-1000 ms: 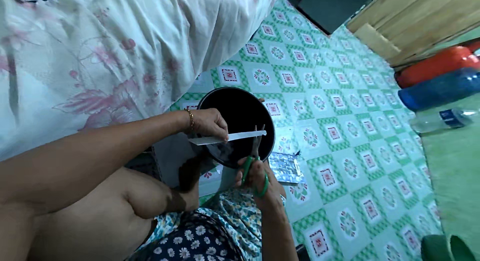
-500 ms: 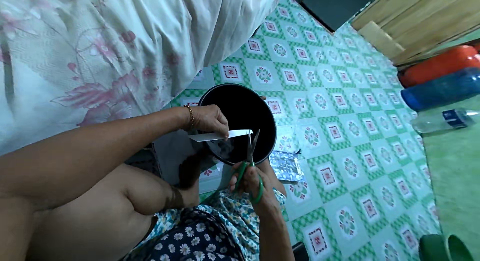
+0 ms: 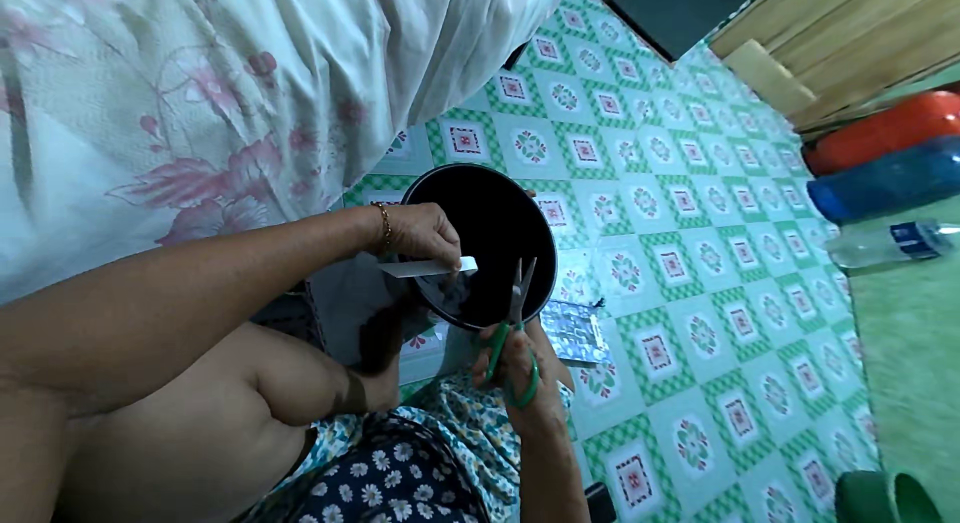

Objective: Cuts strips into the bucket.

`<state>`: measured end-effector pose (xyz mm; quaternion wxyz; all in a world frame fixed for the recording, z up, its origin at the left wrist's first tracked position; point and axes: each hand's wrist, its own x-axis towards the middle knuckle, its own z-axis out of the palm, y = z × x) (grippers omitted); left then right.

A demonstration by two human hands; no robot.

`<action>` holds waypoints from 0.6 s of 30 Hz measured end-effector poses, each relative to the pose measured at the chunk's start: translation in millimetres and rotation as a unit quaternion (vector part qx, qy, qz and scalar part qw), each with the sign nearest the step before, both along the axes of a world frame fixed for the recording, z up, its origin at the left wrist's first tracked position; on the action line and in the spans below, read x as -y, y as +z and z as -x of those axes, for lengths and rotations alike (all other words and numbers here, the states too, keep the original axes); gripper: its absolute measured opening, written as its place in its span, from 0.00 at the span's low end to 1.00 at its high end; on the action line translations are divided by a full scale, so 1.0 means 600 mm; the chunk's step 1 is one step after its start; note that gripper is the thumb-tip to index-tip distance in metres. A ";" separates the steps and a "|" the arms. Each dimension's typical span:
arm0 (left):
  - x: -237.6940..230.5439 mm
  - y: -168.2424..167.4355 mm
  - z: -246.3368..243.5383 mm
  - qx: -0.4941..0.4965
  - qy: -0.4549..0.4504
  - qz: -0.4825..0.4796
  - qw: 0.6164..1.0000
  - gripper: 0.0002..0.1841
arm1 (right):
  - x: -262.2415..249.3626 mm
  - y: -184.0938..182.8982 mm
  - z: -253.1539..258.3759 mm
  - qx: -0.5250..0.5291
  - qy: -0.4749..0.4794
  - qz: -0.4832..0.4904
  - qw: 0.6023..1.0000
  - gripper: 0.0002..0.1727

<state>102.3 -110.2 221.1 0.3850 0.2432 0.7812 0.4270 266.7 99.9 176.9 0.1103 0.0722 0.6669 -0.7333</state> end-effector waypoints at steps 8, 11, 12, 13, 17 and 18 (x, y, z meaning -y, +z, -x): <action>-0.005 0.004 -0.006 0.014 0.002 -0.018 1.000 0.11 | 0.006 -0.001 -0.007 0.047 0.083 -0.033 0.995 0.22; -0.008 0.005 -0.008 0.020 -0.016 -0.002 1.000 0.11 | 0.014 0.001 0.010 0.028 0.012 -0.018 0.999 0.19; -0.008 0.005 -0.007 0.017 -0.019 0.000 1.000 0.10 | 0.015 0.002 0.014 0.021 -0.003 -0.015 1.000 0.19; -0.008 0.005 -0.006 0.017 -0.017 -0.001 1.000 0.10 | 0.015 0.002 0.017 0.015 -0.012 -0.014 1.000 0.18; -0.008 0.008 -0.005 0.025 -0.005 -0.002 1.000 0.10 | 0.015 0.002 0.020 0.008 -0.031 -0.013 0.999 0.18; -0.008 0.007 -0.004 0.025 -0.006 -0.003 1.000 0.10 | 0.015 0.001 0.020 0.010 -0.033 -0.011 0.999 0.18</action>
